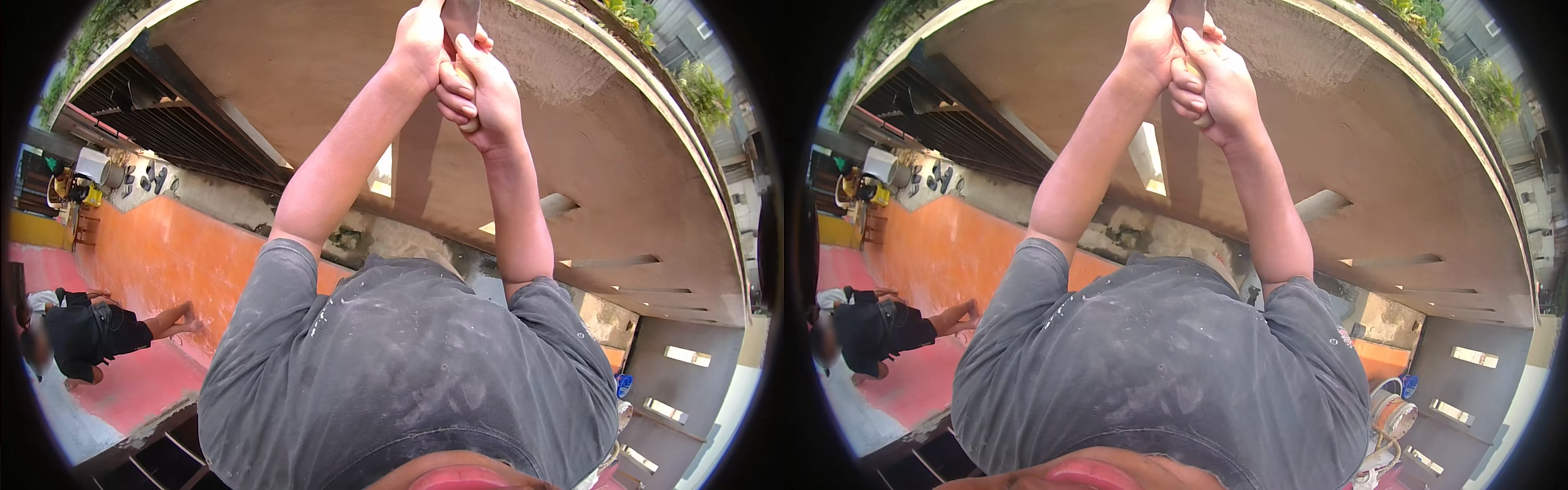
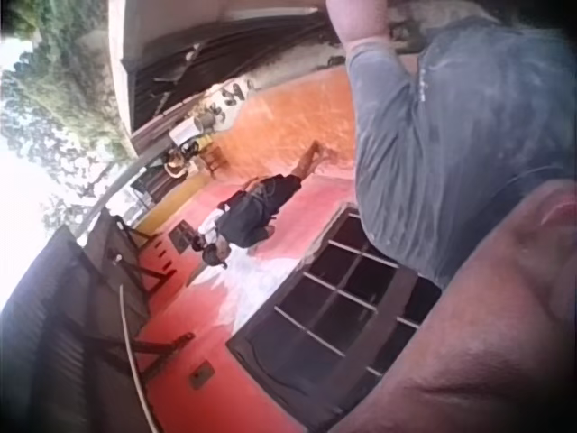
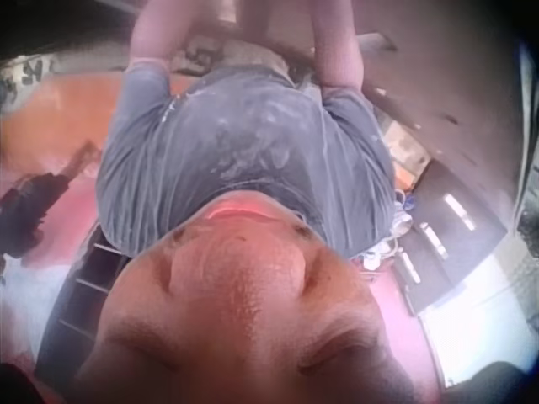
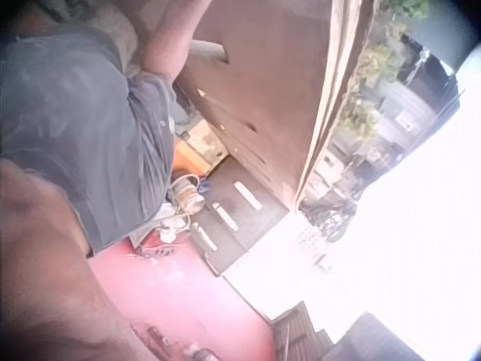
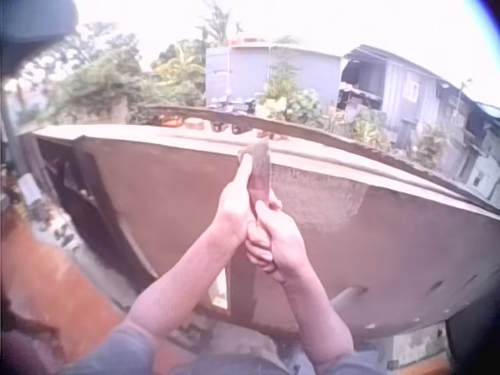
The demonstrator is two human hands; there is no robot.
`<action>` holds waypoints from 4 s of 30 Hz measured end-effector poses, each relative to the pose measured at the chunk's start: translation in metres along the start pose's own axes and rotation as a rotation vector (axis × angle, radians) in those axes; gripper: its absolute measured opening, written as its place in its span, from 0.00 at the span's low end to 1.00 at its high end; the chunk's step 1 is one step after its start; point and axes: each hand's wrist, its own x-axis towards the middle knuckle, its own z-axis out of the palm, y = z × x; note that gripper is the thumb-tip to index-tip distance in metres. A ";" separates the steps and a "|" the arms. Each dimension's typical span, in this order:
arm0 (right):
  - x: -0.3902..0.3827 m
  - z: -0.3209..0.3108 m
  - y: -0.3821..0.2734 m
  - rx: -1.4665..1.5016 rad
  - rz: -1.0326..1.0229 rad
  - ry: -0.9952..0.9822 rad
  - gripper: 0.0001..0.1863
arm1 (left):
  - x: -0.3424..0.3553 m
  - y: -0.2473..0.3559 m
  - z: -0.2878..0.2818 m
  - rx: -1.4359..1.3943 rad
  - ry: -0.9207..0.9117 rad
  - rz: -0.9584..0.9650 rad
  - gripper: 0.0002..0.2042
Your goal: The person uses a metal trowel to smooth a wet plaster or cement surface on a curved ceiling. The person repeatedly scrapes and levels the material across the overhead surface.
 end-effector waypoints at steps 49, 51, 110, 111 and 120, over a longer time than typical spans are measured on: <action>-0.077 -0.072 -0.021 -0.249 0.186 0.181 0.25 | -0.187 -0.131 -0.074 0.288 0.233 0.114 0.14; -0.045 -0.041 -0.006 -0.280 0.162 0.115 0.25 | -0.176 -0.129 -0.073 0.275 0.251 0.164 0.13; -0.182 -0.115 0.024 -0.380 0.014 0.431 0.22 | -0.116 -0.138 -0.069 0.676 -0.240 -0.214 0.04; -0.180 -0.119 0.022 -0.403 0.020 0.407 0.23 | -0.115 -0.140 -0.069 0.701 -0.243 -0.200 0.04; -0.187 -0.124 -0.017 -0.618 0.027 0.318 0.19 | -0.121 -0.147 -0.039 0.772 -0.219 -0.066 0.05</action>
